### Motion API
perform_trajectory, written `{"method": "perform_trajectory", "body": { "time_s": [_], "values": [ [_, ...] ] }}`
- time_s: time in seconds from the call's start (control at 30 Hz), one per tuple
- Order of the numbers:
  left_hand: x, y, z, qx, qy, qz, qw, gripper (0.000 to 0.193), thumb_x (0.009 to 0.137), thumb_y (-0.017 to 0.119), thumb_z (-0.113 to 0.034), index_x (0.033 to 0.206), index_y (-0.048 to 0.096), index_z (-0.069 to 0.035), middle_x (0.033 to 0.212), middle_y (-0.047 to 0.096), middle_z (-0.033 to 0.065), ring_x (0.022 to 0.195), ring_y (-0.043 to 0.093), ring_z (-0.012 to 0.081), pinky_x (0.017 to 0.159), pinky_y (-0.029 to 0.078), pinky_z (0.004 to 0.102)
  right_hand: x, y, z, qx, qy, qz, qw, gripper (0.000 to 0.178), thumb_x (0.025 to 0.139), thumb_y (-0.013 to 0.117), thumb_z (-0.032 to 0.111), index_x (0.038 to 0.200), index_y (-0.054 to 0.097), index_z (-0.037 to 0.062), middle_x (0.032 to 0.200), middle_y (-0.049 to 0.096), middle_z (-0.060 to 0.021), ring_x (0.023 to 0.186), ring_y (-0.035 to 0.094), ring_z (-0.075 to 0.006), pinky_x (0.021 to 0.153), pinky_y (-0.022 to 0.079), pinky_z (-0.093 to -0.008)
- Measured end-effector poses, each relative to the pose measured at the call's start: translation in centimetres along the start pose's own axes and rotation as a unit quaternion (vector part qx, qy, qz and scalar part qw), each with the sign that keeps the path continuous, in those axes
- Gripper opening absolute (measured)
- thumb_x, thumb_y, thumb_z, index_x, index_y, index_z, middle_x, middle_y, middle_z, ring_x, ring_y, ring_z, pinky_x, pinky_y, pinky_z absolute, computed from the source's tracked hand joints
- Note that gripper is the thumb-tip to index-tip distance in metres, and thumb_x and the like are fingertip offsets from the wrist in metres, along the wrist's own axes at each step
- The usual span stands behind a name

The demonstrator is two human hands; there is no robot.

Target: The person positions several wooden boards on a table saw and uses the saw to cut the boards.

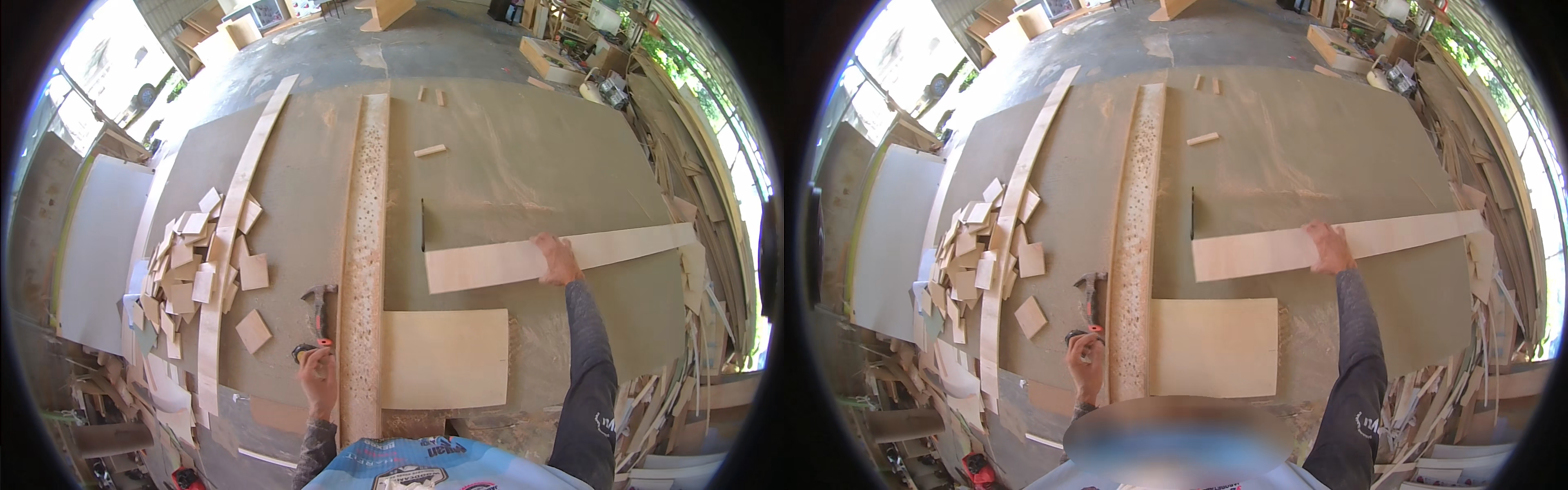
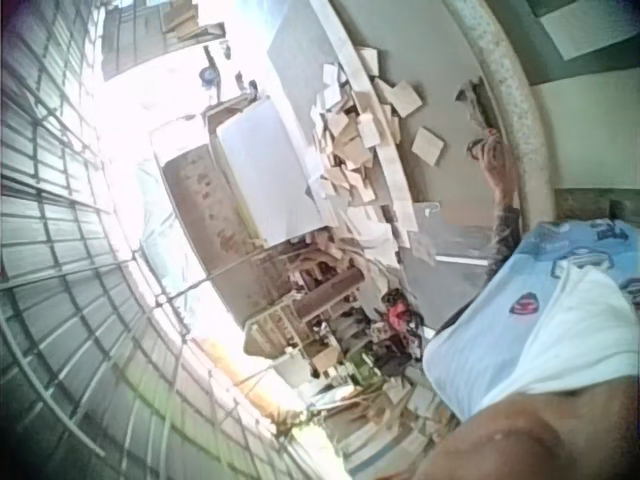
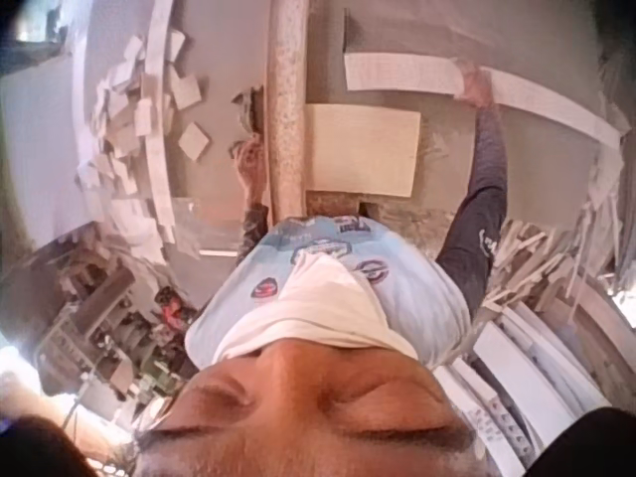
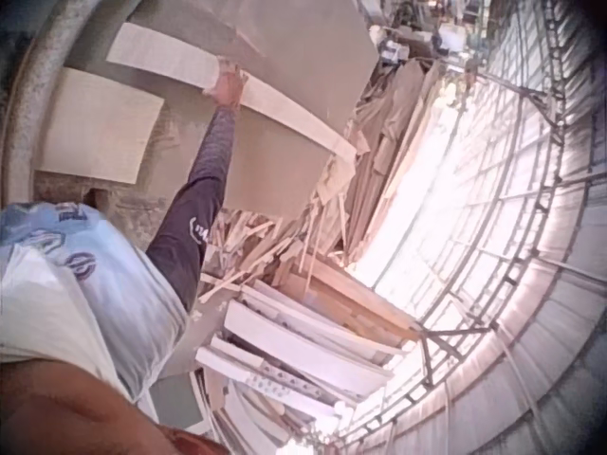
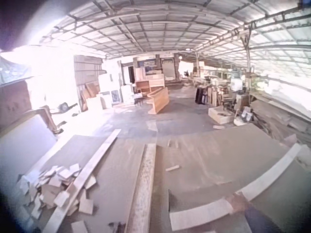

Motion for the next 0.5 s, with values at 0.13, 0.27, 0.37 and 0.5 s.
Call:
{"method": "perform_trajectory", "body": {
  "time_s": [0.13,0.27,0.37,0.5],
  "values": [
    [-0.5,5.5,-3.4,0.053,0.137,0.134,0.98,0.035,0.084,0.074,-0.007,0.119,0.069,-0.006,0.123,0.062,0.0151,0.118,0.057,0.0344,0.102,0.045,0.044,-1.7,1.3,4.1,0.008,-0.05,0.006,0.999,0.098,0.049,0.087,0.021,0.142,0.057,0.0148,0.142,0.052,-0.0078,0.133,0.049,-0.0272,0.095,0.039,-0.0527],
    [-0.3,11.1,-5.1,0.149,0.194,0.294,0.924,0.064,0.083,0.078,-0.028,0.14,0.055,-0.009,0.148,0.044,0.017,0.14,0.038,0.0358,0.113,0.03,0.0537,-1.5,2.8,6.5,0.012,-0.054,0.015,0.998,0.101,0.05,0.089,0.028,0.144,0.055,0.0162,0.144,0.05,-0.0084,0.135,0.046,-0.0258,0.097,0.04,-0.0566],
    [-0.7,13.2,-4.7,0.228,0.198,0.364,0.881,0.082,0.081,0.08,-0.035,0.15,0.043,-0.009,0.157,0.032,0.0188,0.148,0.028,0.0357,0.114,0.024,0.0582,-0.8,2.8,9.1,0.002,-0.057,0.012,0.998,0.102,0.048,0.089,0.022,0.144,0.056,0.0168,0.139,0.051,-0.0062,0.134,0.045,-0.0258,0.099,0.039,-0.0577],
    [-0.8,14.6,-3.2,0.305,0.206,0.386,0.846,0.098,0.079,0.081,-0.04,0.157,0.032,-0.009,0.164,0.02,0.02,0.153,0.019,0.0358,0.114,0.022,0.0623,0.2,3.1,10.7,-0.005,-0.033,0.087,0.996,0.105,0.048,0.093,0.019,0.145,0.054,0.0154,0.138,0.051,-0.0069,0.134,0.045,-0.0267,0.104,0.038,-0.062]
  ]
}}
Point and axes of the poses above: each hand's wrist, its own x-axis towards the middle knuckle, its own y-axis out of the palm, z = x × y, the point moved 5 cm from there along x, towards the middle knuckle
